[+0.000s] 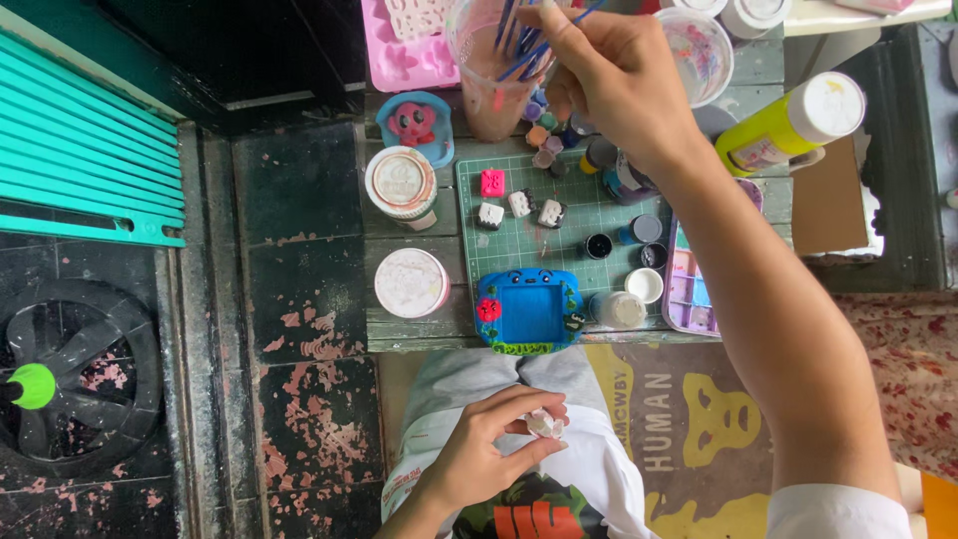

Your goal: The person sits at a cluttered craft table painting small white figurines with a paintbrush. They dip the brush into a watercolor palette and small paint pots, apply paint to the figurines, and set finished pieces on the cutting mat.

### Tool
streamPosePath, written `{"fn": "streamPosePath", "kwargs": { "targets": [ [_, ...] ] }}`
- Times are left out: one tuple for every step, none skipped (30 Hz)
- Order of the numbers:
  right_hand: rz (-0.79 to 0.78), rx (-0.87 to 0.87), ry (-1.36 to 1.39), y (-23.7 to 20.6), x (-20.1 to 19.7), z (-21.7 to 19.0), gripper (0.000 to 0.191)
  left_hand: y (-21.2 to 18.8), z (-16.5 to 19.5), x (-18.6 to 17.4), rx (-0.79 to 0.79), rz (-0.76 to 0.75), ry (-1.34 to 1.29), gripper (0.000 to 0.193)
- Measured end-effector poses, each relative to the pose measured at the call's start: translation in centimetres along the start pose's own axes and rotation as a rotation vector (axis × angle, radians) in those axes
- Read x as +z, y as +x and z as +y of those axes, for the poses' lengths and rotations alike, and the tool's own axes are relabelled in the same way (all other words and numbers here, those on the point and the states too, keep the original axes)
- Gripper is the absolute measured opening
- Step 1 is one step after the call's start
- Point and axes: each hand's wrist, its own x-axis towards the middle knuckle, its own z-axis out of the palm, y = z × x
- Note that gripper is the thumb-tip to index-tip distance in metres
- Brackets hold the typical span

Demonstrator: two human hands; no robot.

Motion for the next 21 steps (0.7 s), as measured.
{"fn": "streamPosePath", "kwargs": {
  "targets": [
    [0.004,-0.031,0.000,0.1,0.2,0.1,0.037,0.0,0.0,-0.4,0.017,0.000,0.010,0.040],
    [0.008,-0.063,0.000,0.0,0.2,0.2,0.038,0.1,0.0,-0.5,0.035,0.001,0.021,0.038],
    [0.009,-0.093,0.002,0.0,-0.1,-0.1,0.041,0.0,0.5,-0.4,0.051,0.005,0.030,0.036],
    [0.033,-0.109,-0.045,-0.2,0.1,0.2,0.042,-0.1,0.2,-0.4,0.075,0.002,0.034,0.033],
    [0.059,-0.126,-0.092,-0.2,0.2,0.2,0.043,-0.1,0.1,-0.5,0.099,0.000,0.038,0.029],
    [0.085,-0.144,-0.139,-0.2,0.2,0.1,0.043,-0.1,0.0,-0.5,0.124,-0.003,0.042,0.026],
    [0.081,-0.092,-0.072,-0.2,0.3,0.0,0.044,-0.2,-0.1,-0.6,0.101,-0.003,0.031,0.025],
    [0.077,-0.042,-0.007,-0.6,-0.2,0.2,0.044,0.1,-0.5,-0.1,0.080,-0.004,0.022,0.024],
    [0.071,0.006,0.058,-0.7,-0.3,0.0,0.044,0.1,-0.6,0.0,0.061,-0.004,0.012,0.024],
    [0.075,0.017,0.024,-0.8,-0.4,-0.2,0.044,0.2,-0.7,0.0,0.070,-0.003,0.025,0.024],
    [0.080,0.029,-0.009,-1.0,-0.4,-0.4,0.043,0.2,-0.8,0.0,0.077,-0.002,0.037,0.023],
    [0.086,0.041,-0.042,-1.0,-0.5,-0.9,0.043,0.1,-0.6,-0.1,0.085,-0.002,0.049,0.023],
    [0.153,0.010,-0.078,-1.3,-0.6,-1.0,0.040,0.1,-0.7,-0.1,0.124,0.011,0.061,0.023],
    [0.222,-0.021,-0.113,-1.5,-0.7,-1.1,0.043,0.2,-0.7,-0.1,0.162,0.023,0.072,0.023],
    [0.292,-0.052,-0.148,-1.9,-0.8,-1.1,0.051,0.4,-0.7,-0.1,0.200,0.033,0.082,0.023],
    [0.318,-0.093,-0.128,-2.1,-1.1,-1.1,0.044,1.1,-0.7,-0.4,0.227,0.071,0.067,0.023],
    [0.338,-0.121,-0.102,-2.9,-1.1,-1.0,0.038,1.3,-0.7,-0.7,0.240,0.112,0.049,0.023],
    [0.358,-0.153,-0.077,-3.5,-1.3,-0.9,0.037,1.6,-0.6,-0.9,0.256,0.152,0.031,0.023],
    [0.359,-0.129,-0.039,-4.1,-1.3,-0.8,0.036,1.9,-0.5,-1.2,0.266,0.170,-0.041,0.022],
    [0.358,-0.103,-0.001,-4.7,-1.4,-0.7,0.035,2.2,-0.3,-1.7,0.273,0.188,-0.115,0.021],
    [0.361,-0.075,0.037,-5.4,-1.4,-0.7,0.033,2.5,-0.1,-2.1,0.280,0.202,-0.189,0.020]
  ]
}}
